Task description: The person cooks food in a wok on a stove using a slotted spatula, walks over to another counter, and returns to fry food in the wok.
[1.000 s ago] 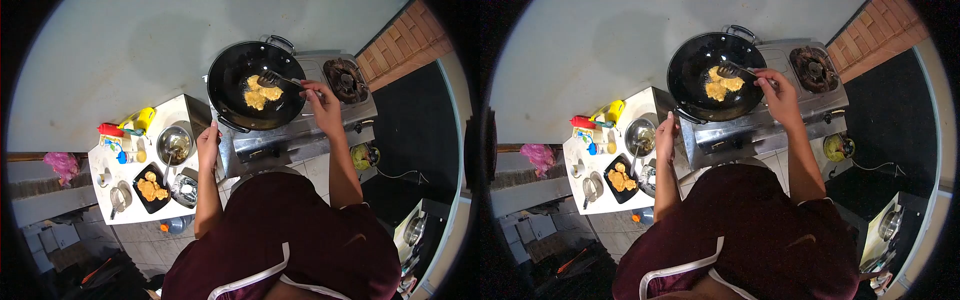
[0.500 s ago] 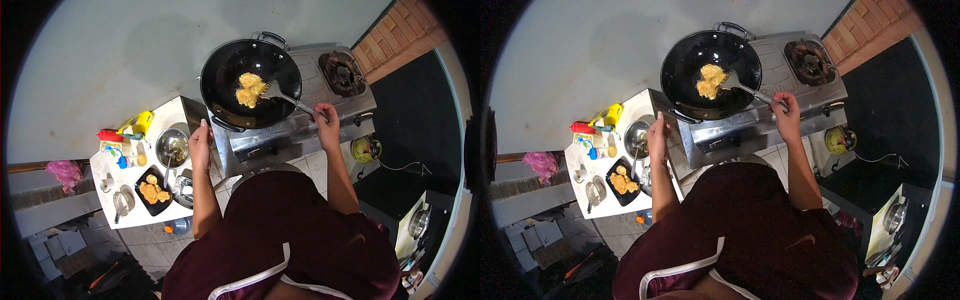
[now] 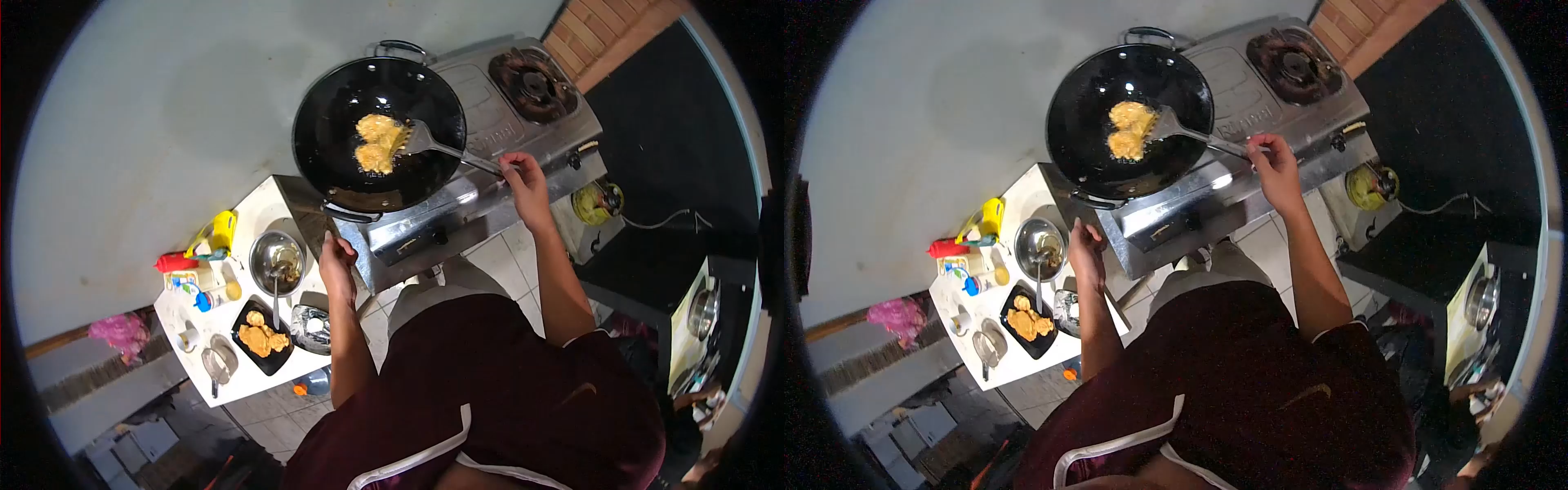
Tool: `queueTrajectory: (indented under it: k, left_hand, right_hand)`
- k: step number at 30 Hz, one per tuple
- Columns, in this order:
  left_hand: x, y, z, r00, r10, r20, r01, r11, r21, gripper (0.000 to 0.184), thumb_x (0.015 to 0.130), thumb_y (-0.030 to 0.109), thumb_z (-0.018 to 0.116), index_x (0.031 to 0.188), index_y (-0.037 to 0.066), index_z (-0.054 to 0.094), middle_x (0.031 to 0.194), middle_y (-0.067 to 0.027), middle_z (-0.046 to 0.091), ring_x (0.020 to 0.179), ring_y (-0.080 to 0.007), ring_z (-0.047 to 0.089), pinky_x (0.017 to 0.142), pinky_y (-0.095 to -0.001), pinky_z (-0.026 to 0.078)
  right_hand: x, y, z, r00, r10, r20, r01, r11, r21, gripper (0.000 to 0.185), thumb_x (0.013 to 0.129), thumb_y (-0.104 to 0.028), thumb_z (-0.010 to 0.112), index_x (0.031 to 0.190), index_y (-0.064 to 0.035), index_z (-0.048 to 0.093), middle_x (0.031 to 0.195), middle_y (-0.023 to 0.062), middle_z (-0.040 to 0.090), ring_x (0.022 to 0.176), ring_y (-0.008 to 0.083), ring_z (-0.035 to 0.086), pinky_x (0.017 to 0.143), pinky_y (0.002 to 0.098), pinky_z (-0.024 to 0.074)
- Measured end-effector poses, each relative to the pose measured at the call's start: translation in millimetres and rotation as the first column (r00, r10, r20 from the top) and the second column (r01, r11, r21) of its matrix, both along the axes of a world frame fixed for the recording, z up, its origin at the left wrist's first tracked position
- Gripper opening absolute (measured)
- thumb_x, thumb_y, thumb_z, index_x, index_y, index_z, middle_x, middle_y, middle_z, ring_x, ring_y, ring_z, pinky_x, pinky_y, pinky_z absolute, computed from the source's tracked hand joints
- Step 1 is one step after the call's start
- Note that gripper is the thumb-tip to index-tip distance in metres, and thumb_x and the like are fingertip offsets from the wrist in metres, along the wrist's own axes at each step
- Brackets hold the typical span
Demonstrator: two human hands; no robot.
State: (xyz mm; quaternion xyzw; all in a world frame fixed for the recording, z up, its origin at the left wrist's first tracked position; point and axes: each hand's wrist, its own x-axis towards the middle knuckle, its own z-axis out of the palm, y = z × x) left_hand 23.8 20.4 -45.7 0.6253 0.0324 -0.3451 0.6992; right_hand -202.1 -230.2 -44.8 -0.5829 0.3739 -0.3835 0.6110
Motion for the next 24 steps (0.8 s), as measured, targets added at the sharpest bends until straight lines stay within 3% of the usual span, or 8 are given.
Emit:
queueTrajectory:
  k: [3, 7, 11, 13, 15, 16, 21, 24]
  left_hand:
    - [-9.3, 9.5, -24.0, 0.994, -0.107, -0.021, 0.105, 0.992, -0.076, 0.034, 0.094, 0.029, 0.039, 0.066, 0.01, 0.043, 0.061, -0.0021, 0.04, 0.058, -0.0138, 0.037, 0.056, -0.0272, 0.03]
    - [-29.0, 9.6, -33.0, 0.961, -0.276, -0.019, 0.277, 0.96, 0.038, 0.034, 0.093, 0.026, 0.037, 0.064, 0.008, 0.043, 0.061, -0.0031, 0.042, 0.058, -0.014, 0.039, 0.057, -0.027, 0.031]
    - [-43.6, 2.2, -22.6, 0.801, -0.594, 0.073, 0.579, 0.8, 0.158, 0.038, 0.092, 0.022, 0.043, 0.057, 0.008, 0.044, 0.058, -0.0013, 0.043, 0.058, -0.0116, 0.038, 0.057, -0.0247, 0.03]
    - [-54.4, -5.3, -11.6, 0.76, -0.641, 0.108, 0.638, 0.767, 0.068, 0.041, 0.094, 0.021, 0.048, 0.056, 0.007, 0.046, 0.058, 0.0033, 0.042, 0.055, -0.0057, 0.033, 0.053, -0.0227, 0.027]
    - [-68.8, -19.7, 3.9, 0.613, -0.778, 0.137, 0.756, 0.628, 0.183, 0.04, 0.094, 0.025, 0.051, 0.059, 0.005, 0.05, 0.058, 0.0044, 0.041, 0.056, -0.0048, 0.033, 0.053, -0.0224, 0.026]
    - [-76.9, -26.3, 4.3, 0.583, -0.782, 0.221, 0.768, 0.619, 0.166, 0.037, 0.093, 0.029, 0.053, 0.064, 0.007, 0.054, 0.058, 0.0059, 0.042, 0.055, -0.0034, 0.033, 0.051, -0.0219, 0.025]
    - [-120.2, -68.8, 29.7, 0.492, -0.843, 0.218, 0.824, 0.532, 0.198, 0.029, 0.091, 0.024, 0.057, 0.069, 0.005, 0.058, 0.058, 0.0052, 0.044, 0.054, -0.0033, 0.036, 0.05, -0.0199, 0.027]
    - [-153.5, -101.2, 45.8, 0.466, -0.827, 0.315, 0.866, 0.499, 0.03, 0.014, 0.084, 0.007, 0.066, 0.072, 0.003, 0.059, 0.063, 0.0045, 0.048, 0.058, -0.0031, 0.041, 0.054, -0.0195, 0.033]
  right_hand:
    - [-7.8, 2.1, -2.3, 0.997, -0.079, -0.022, 0.078, 0.996, -0.048, 0.017, 0.091, -0.018, 0.056, 0.101, -0.004, 0.055, 0.094, 0.0005, 0.057, 0.077, 0.0077, 0.052, 0.07, 0.0226, 0.0411]
    - [-22.9, 3.3, 5.3, 0.978, -0.208, -0.002, 0.208, 0.976, -0.066, 0.019, 0.094, -0.022, 0.051, 0.1, -0.0041, 0.056, 0.095, 0.0016, 0.06, 0.08, 0.0076, 0.052, 0.072, 0.0223, 0.0405]
    - [-48.7, 2.8, 22.5, 0.95, -0.299, 0.085, 0.307, 0.946, -0.101, 0.022, 0.097, -0.022, 0.047, 0.095, -0.0031, 0.059, 0.092, 0.0021, 0.063, 0.081, 0.0072, 0.053, 0.073, 0.0224, 0.0398]
    - [-65.9, 6.3, 40.6, 0.937, -0.349, 0.017, 0.344, 0.914, -0.215, 0.023, 0.097, -0.021, 0.047, 0.097, -0.0025, 0.06, 0.089, 0.0015, 0.064, 0.081, 0.0072, 0.053, 0.074, 0.0226, 0.0404]
    - [-80.8, 10.0, 56.2, 0.919, -0.394, 0.003, 0.382, 0.89, -0.25, 0.026, 0.097, -0.021, 0.046, 0.099, -0.0007, 0.062, 0.088, 0.0022, 0.065, 0.083, 0.0071, 0.054, 0.078, 0.0226, 0.0409]
    - [-85.6, 13.4, 70.7, 0.916, -0.4, 0.047, 0.399, 0.887, -0.232, 0.027, 0.097, -0.021, 0.046, 0.099, 0.0004, 0.063, 0.089, 0.0029, 0.065, 0.083, 0.0072, 0.055, 0.079, 0.0226, 0.0412]
    - [-138.2, 8.3, 94.0, 0.884, -0.456, 0.098, 0.466, 0.853, -0.234, 0.027, 0.096, -0.019, 0.049, 0.096, 0.0031, 0.065, 0.086, 0.0045, 0.067, 0.082, 0.007, 0.057, 0.078, 0.022, 0.0432]
    - [-175.3, 2.9, 103.6, 0.848, -0.529, -0.025, 0.504, 0.821, -0.266, 0.019, 0.091, -0.015, 0.058, 0.095, 0.0027, 0.066, 0.075, 0.0029, 0.066, 0.074, 0.0067, 0.058, 0.073, 0.0214, 0.0456]
